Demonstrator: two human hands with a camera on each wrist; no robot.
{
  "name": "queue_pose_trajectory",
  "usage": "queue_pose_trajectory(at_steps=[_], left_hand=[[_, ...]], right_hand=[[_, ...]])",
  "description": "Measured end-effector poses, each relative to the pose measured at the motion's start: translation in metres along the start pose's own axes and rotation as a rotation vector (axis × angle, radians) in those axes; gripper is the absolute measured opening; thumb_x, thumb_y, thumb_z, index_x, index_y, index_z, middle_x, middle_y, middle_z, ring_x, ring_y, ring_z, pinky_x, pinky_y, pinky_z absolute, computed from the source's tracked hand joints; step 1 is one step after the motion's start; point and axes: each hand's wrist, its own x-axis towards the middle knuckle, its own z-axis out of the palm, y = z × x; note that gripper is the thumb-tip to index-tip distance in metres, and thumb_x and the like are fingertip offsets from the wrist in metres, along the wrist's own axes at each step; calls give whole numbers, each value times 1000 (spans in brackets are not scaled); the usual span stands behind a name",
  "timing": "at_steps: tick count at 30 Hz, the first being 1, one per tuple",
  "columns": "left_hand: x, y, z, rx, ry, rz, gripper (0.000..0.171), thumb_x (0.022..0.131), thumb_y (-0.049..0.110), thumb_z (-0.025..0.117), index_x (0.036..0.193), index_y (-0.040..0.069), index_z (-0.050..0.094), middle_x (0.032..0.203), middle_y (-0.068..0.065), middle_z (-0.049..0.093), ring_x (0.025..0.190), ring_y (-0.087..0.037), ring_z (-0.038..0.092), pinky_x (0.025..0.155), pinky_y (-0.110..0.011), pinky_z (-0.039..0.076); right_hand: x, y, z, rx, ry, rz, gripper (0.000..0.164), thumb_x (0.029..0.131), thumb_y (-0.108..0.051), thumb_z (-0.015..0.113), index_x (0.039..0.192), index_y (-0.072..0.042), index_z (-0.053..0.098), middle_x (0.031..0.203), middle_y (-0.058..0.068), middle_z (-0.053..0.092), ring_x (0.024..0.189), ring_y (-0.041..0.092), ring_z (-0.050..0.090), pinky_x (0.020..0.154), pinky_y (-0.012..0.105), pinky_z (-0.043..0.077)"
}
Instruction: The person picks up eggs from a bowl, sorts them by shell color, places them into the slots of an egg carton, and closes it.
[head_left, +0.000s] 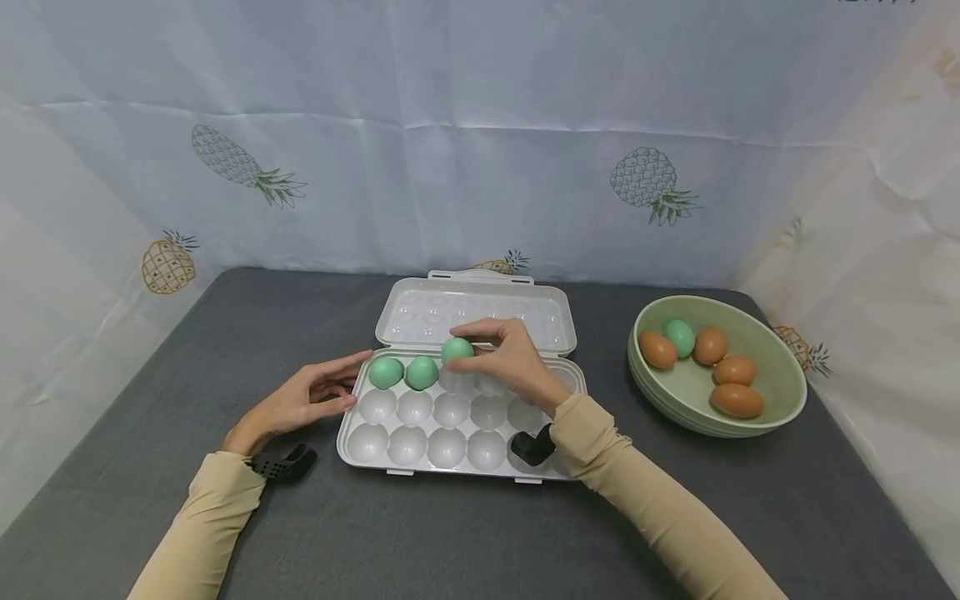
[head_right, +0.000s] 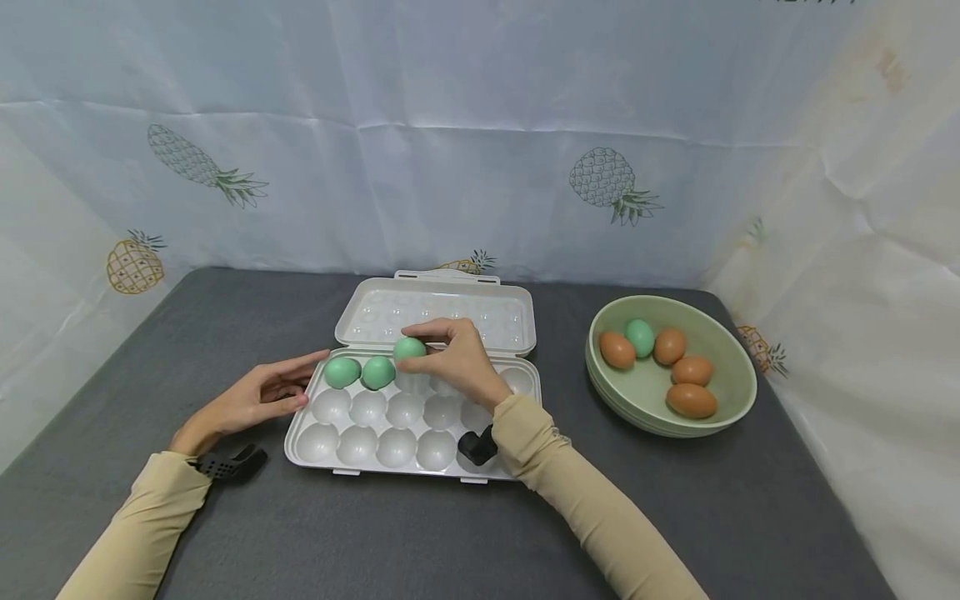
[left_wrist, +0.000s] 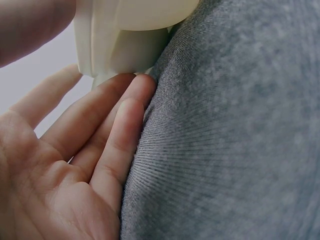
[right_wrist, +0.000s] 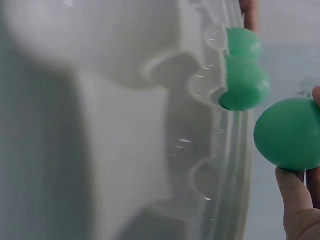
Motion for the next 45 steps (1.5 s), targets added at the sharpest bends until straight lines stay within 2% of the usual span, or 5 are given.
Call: queue_pose_trajectory(at_steps=[2, 5, 14, 28, 45], left_hand=[[0, 0, 0, -4, -1, 7, 64, 97, -3, 63, 155, -8, 35, 145, 28, 48, 123, 8, 58, 92, -15, 52], [0, -1, 0, -5, -2, 15, 64, 97, -3, 62, 155, -8, 35, 145, 32, 48, 123, 9, 57, 92, -14, 52], [0, -1, 0, -15, -6, 21, 64, 97, -4, 62, 155, -8, 35, 147, 30, 48, 126, 9, 56, 93, -14, 51], [0, -2, -1, -10, -3, 29, 64, 97, -5, 62, 154, -9, 35, 148, 30, 47, 126, 9, 55, 93, -14, 51], [0, 2, 0, -2, -2, 19, 64, 97, -3, 62, 154, -9, 35, 148, 30, 46, 126, 11, 54, 93, -13, 51]], right_hand=[[-1, 4, 1, -8, -12, 14, 46, 75, 8, 82, 119, 11, 71, 123, 25, 68, 97, 9, 69, 97, 31, 58], [-3, 10, 3, -24, -24, 33, 44, 75, 6, 83, 117, 9, 73, 120, 21, 70, 96, 9, 70, 94, 28, 59], [-3, 22, 5, -35, -31, 65, 43, 74, 6, 85, 116, 7, 74, 121, 22, 73, 97, 11, 73, 90, 27, 59], [-6, 22, 8, -191, -33, 56, 42, 74, -2, 88, 115, 1, 77, 121, 18, 74, 105, 22, 74, 94, 29, 58], [-5, 25, 8, -204, -51, 43, 42, 76, -3, 86, 117, 1, 76, 121, 18, 74, 109, 22, 73, 95, 26, 57]])
